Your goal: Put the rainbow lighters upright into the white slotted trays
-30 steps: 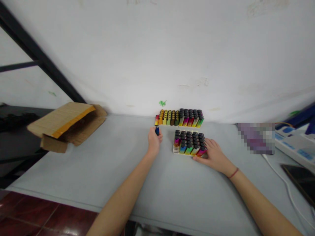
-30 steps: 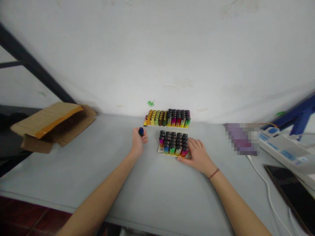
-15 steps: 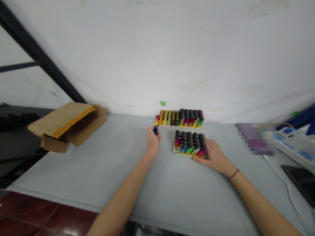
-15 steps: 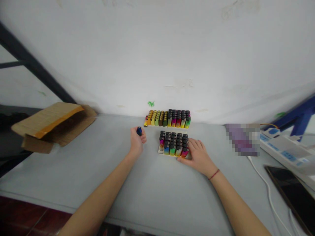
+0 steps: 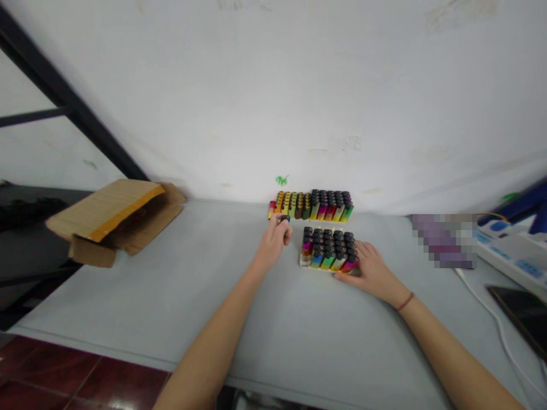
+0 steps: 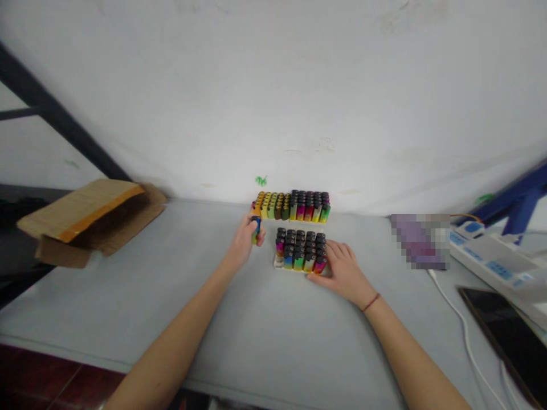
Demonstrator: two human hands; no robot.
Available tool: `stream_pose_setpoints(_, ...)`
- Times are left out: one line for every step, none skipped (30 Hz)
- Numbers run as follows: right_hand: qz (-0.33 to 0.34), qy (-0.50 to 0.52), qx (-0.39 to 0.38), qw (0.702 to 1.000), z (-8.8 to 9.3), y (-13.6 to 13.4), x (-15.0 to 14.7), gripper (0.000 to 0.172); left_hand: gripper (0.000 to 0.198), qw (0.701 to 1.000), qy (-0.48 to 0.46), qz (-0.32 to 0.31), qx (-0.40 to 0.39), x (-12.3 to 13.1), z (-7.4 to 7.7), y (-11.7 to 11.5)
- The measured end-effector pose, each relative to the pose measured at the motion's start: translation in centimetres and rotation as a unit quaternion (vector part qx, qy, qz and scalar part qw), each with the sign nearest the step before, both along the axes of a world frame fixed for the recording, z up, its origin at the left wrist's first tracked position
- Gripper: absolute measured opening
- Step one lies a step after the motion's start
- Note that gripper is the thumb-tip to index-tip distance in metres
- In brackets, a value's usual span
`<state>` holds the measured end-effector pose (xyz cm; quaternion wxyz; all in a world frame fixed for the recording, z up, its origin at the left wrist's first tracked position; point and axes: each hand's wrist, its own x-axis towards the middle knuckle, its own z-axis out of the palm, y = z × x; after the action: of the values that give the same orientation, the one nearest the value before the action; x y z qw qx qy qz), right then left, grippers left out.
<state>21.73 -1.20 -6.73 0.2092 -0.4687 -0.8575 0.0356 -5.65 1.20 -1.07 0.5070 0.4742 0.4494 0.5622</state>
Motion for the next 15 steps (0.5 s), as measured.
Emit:
stream_pose_setpoints(0.000,-0.001,0.000,1.000,0.0,0.0,0.0,0.078,0.023,0.999,0.035,-0.033,0.022,-0.3,0.1,-0.2)
stream_pose_setpoints(-0.001,-0.001,-0.001,1.000,0.0,0.0,0.0,0.078,0.022,0.994,0.075,-0.063,0.042,-0.6,0.3,-0.4)
stream_pose_setpoints(-0.002,-0.002,-0.001,1.000,0.0,0.0,0.0,0.078,0.021,0.988,0.118,-0.083,0.061,-0.9,0.5,-0.5)
stream_pose_setpoints(-0.003,-0.002,-0.002,1.000,0.0,0.0,0.0,0.078,0.020,0.979,0.161,-0.091,0.084,-1.2,0.7,-0.6)
stream_pose_setpoints(-0.004,-0.001,-0.001,1.000,0.0,0.0,0.0,0.078,0.020,0.969,0.203,-0.090,0.111,-1.5,1.0,-0.6)
stream_pose_setpoints(-0.004,0.000,-0.001,1.000,0.0,0.0,0.0,0.078,0.019,0.957,0.239,-0.086,0.138,-1.8,1.2,-0.6)
stream_pose_setpoints(-0.003,0.000,-0.001,1.000,0.0,0.0,0.0,0.078,0.018,0.947,0.267,-0.082,0.162,-2.0,1.4,-0.5)
stream_pose_setpoints(-0.001,0.001,-0.001,1.000,0.1,0.0,0.0,0.078,0.018,0.938,0.287,-0.082,0.178,-2.1,1.6,-0.5)
stream_pose_setpoints(0.000,0.000,0.000,1.000,0.1,0.0,0.0,0.077,0.017,0.932,0.300,-0.091,0.184,-2.3,1.8,-0.4)
stream_pose_setpoints(0.002,0.000,0.000,1.000,0.1,0.0,0.0,0.077,0.017,0.928,0.309,-0.106,0.178,-2.4,1.9,-0.3)
stream_pose_setpoints(0.004,0.000,0.000,1.000,0.1,0.0,0.0,0.077,0.018,0.928,0.312,-0.121,0.166,-2.4,2.0,-0.3)
stream_pose_setpoints(0.004,-0.001,0.001,1.000,0.2,0.0,0.0,0.076,0.018,0.929,0.310,-0.134,0.151,-2.5,2.1,-0.3)
stream_pose_setpoints(0.004,-0.002,0.002,1.000,0.2,0.0,0.0,0.076,0.018,0.931,0.305,-0.146,0.136,-2.5,2.1,-0.3)
stream_pose_setpoints(0.004,-0.002,0.002,1.000,0.2,0.0,0.0,0.076,0.018,0.934,0.296,-0.154,0.123,-2.5,2.0,-0.3)
stream_pose_setpoints(0.002,-0.002,0.003,1.000,0.2,0.0,0.0,0.076,0.018,0.937,0.288,-0.160,0.113,-2.5,2.0,-0.3)
